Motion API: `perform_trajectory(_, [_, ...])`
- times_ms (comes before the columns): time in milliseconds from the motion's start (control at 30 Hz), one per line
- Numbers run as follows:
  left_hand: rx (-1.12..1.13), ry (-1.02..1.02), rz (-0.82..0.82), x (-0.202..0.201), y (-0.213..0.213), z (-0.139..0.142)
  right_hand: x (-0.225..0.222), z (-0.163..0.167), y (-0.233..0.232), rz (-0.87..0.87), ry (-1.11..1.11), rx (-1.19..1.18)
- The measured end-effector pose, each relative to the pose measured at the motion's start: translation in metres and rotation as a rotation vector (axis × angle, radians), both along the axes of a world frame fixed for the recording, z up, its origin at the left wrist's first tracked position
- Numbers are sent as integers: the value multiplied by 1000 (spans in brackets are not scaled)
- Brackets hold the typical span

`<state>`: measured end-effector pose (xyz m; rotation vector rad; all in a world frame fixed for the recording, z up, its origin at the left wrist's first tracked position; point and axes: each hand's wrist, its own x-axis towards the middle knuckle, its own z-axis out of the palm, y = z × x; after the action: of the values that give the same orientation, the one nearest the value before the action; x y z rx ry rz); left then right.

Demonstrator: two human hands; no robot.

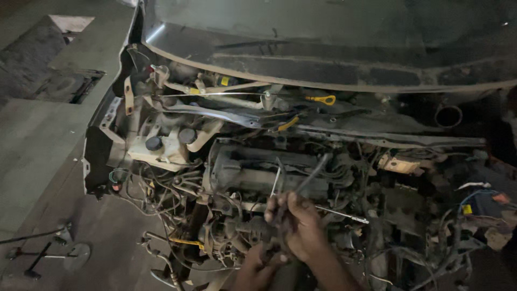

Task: The person works in the open engine bay of a car with the front body panels removed, using a socket wrench to loosen and remove bolts from the engine area. They reposition the wrench on fasteners, use both hands to turn it, and set bolts aside while continuing to work on the engine components.

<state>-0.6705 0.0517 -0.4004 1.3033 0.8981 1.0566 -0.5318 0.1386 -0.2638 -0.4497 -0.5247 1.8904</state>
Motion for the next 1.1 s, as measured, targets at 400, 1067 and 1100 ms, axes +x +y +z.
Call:
perform_trajectory(400, [-224,524,640,-250,87,18,21,-80,23,-400,-1718,684])
perform_trajectory(1067, [428,1341,612,-345,363,157,36,-163,39,-297,-2125,523])
perform_trajectory(1100, [544,1380,568,-341,372,167,34,-163,40,-303,-2112,520])
